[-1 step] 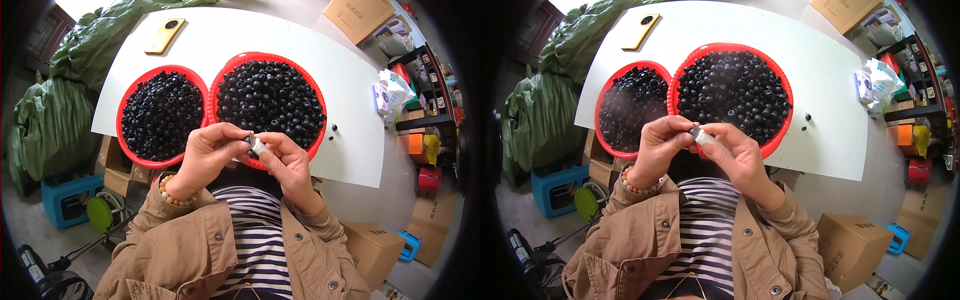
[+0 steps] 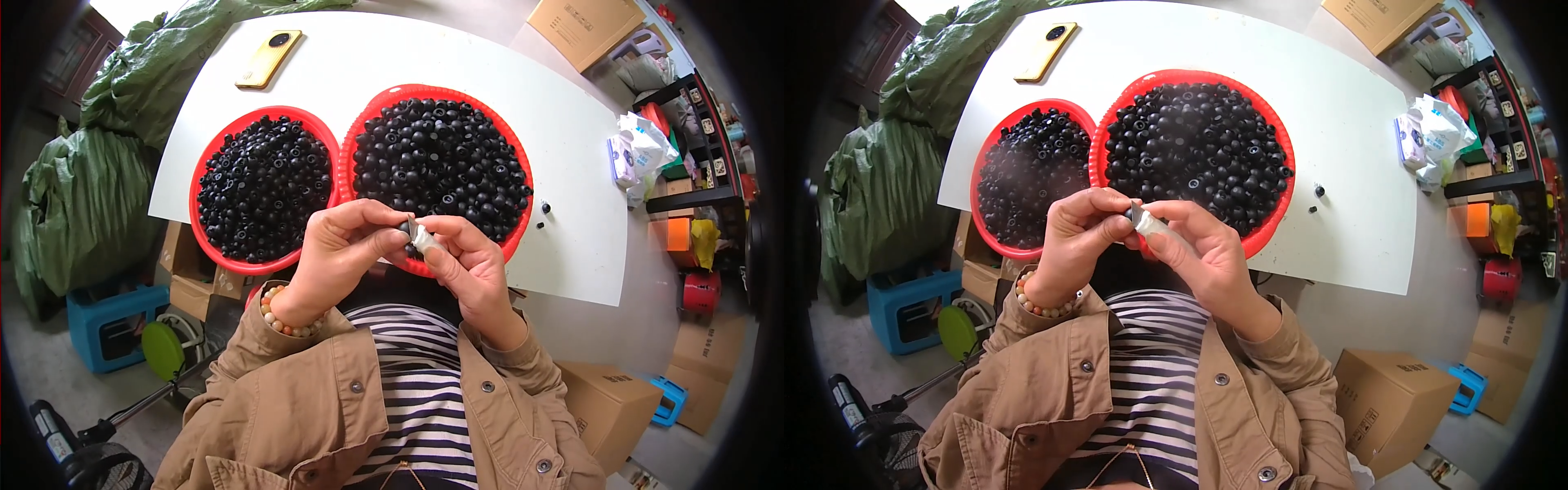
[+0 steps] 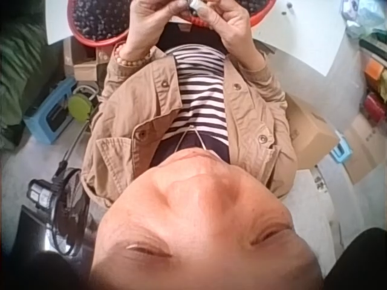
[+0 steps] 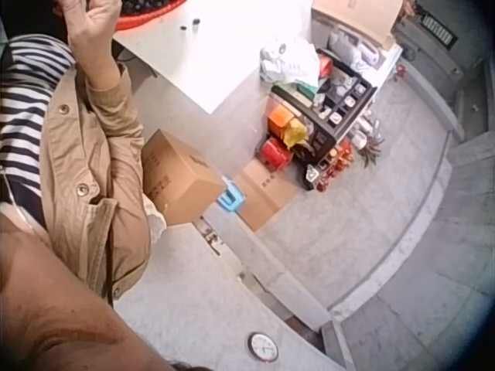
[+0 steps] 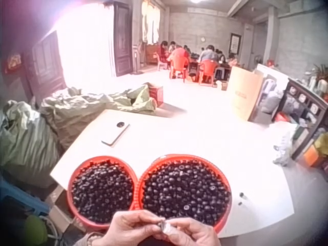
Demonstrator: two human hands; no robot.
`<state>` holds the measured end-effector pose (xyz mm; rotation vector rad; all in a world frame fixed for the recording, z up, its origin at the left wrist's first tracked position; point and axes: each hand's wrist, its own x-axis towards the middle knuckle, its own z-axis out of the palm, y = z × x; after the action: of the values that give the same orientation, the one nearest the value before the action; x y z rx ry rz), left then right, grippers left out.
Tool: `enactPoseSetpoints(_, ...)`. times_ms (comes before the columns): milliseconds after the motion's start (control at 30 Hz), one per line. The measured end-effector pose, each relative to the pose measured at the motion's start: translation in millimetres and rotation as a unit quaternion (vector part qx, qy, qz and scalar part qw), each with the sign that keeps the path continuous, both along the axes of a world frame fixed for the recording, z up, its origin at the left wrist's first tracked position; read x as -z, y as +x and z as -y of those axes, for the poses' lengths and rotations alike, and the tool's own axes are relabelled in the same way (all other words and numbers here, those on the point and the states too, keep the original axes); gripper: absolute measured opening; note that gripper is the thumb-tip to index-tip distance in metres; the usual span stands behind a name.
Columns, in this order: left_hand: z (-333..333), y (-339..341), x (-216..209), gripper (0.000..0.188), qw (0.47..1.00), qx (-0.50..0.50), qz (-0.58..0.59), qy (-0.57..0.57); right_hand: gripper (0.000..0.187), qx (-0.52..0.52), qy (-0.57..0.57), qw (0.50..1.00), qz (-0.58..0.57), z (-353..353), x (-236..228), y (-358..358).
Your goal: Assembling small plastic components by inserting white inserts into black shells.
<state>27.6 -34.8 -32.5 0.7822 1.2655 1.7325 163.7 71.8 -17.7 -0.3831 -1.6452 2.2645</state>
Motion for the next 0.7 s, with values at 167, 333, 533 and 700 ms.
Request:
enactPoseSetpoints(167,0.1,-3.6,0.6,0.014,0.993,0.036,0.111,-0.023,0.026,0.007,-0.031,0.999,-0.020,1.1,-0.3,-0.1)
enactPoseSetpoints(333,-0.1,-5.1,-2.9,0.019,0.965,0.084,0.249,0.006,0.026,0.016,-0.032,0.999,-0.001,-2.7,2.4,4.0)
enactPoseSetpoints(533,-1.2,-3.8,-1.6,0.022,0.965,0.087,0.247,-0.001,0.029,0.000,-0.001,1.000,-0.004,-2.8,1.2,3.9)
enactPoseSetpoints(700,-0.9,-3.6,-0.9,0.023,0.978,0.078,0.190,-0.030,0.032,-0.011,0.023,0.999,-0.019,-2.6,1.9,3.1)
